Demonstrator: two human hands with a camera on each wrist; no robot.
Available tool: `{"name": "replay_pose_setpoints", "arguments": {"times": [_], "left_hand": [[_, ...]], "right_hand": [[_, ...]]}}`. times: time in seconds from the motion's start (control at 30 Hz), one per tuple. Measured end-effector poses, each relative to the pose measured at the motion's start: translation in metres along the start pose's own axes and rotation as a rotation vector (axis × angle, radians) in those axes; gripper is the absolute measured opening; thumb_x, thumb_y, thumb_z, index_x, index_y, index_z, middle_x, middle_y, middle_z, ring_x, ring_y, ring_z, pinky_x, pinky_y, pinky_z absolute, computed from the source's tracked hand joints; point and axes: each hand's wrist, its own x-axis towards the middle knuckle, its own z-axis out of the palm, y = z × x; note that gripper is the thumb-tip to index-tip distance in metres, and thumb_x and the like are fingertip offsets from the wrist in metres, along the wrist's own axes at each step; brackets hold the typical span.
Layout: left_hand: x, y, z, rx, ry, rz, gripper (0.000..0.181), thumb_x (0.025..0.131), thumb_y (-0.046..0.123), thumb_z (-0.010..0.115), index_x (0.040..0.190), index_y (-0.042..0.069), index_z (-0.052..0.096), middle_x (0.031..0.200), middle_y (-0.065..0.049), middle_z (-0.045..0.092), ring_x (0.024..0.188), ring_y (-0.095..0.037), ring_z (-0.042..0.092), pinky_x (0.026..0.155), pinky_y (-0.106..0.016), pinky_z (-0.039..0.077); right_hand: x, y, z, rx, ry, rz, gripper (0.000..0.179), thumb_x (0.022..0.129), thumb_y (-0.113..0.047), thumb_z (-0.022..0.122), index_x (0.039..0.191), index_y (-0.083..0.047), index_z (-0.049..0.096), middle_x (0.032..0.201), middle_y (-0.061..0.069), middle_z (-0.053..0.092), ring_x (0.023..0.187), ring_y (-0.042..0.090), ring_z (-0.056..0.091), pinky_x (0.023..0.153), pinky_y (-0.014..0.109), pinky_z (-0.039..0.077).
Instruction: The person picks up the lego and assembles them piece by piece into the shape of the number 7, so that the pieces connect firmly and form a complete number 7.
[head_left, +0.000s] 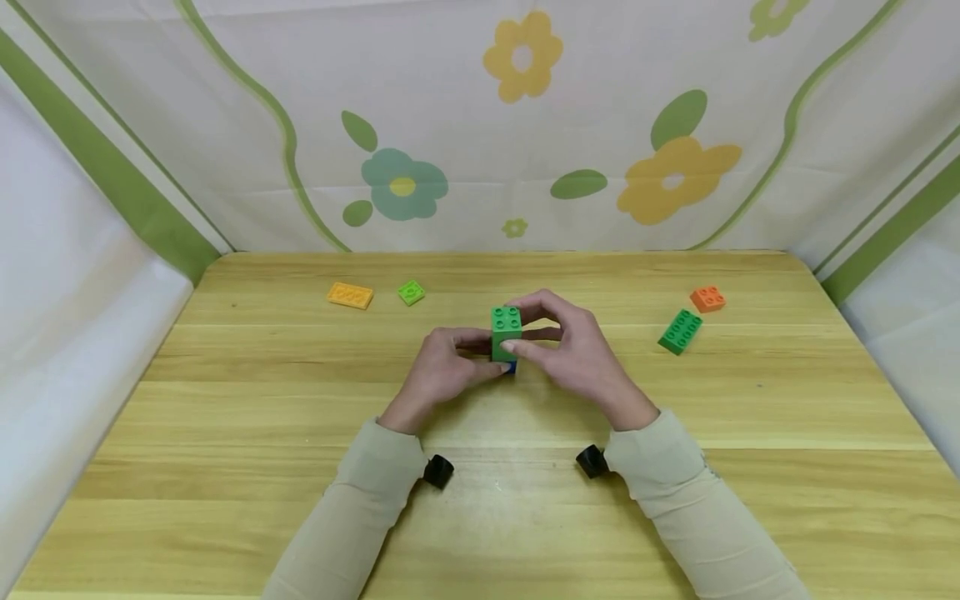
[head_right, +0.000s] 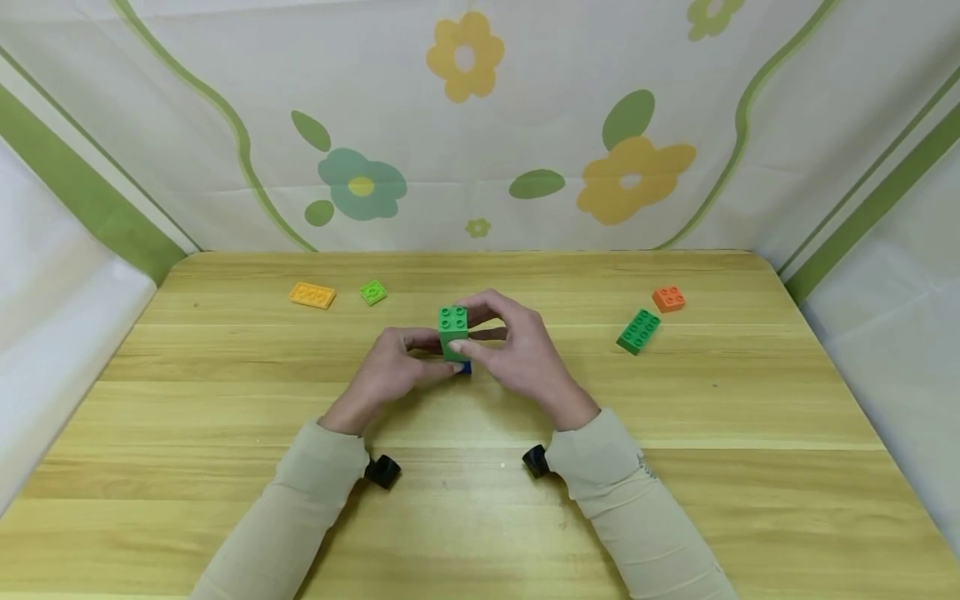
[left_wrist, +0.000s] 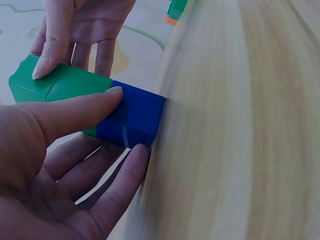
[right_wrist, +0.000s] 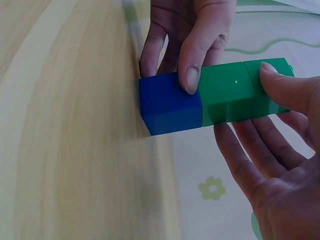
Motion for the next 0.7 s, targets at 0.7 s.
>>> {"name": "replay_pose_setpoints", "arguments": {"times": [0.7], "left_hand": [[-0.006,-0.008,-0.065,0.202,0.015,0.090,0.035,0.098,0.010,0.078,0.132,0.002,0.074,0.139,-0.019,0.072,0.128,-0.039,0.068,0.104,-0.054,0.060]], "right_hand": [[0.001,0.001,0.000,0.008,-0.012,0.006,0.038,0.093,-0.005,0.084,0.127,-0.014,0.069,0.134,0.005,0.072,0.115,0.026,0.072,0.101,0.046,0.063]]}}
